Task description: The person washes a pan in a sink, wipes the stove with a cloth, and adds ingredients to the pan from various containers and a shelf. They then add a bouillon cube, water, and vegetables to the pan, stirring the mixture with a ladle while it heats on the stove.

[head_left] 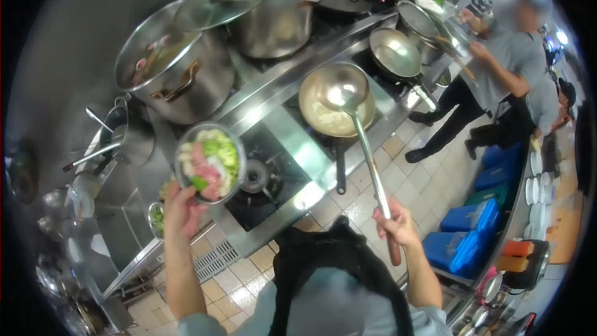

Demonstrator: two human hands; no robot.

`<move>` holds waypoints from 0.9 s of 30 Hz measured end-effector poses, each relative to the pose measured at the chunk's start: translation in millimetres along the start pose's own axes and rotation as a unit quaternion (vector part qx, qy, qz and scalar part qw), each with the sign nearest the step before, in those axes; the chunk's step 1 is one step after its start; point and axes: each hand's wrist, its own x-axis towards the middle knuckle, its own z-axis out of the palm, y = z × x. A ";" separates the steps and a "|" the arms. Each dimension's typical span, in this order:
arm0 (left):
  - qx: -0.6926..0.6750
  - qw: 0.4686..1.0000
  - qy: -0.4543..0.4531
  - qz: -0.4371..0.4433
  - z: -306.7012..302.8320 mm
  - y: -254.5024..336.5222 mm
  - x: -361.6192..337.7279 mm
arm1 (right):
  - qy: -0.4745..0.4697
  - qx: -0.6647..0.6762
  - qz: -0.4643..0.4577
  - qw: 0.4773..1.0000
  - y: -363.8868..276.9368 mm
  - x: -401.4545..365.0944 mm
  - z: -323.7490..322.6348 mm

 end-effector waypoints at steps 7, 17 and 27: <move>0.062 0.993 -0.070 -0.066 140.4 -91.3 111.9 | 0.114 -0.019 -0.005 0.993 48.6 -63.4 -109.2; 0.584 0.789 -0.055 0.183 269.5 -171.6 259.5 | 0.330 0.055 0.019 0.942 68.9 -93.8 -90.9; 0.706 0.582 -0.176 0.363 327.5 -164.7 282.4 | 0.404 0.063 0.013 0.913 62.1 -79.6 -61.1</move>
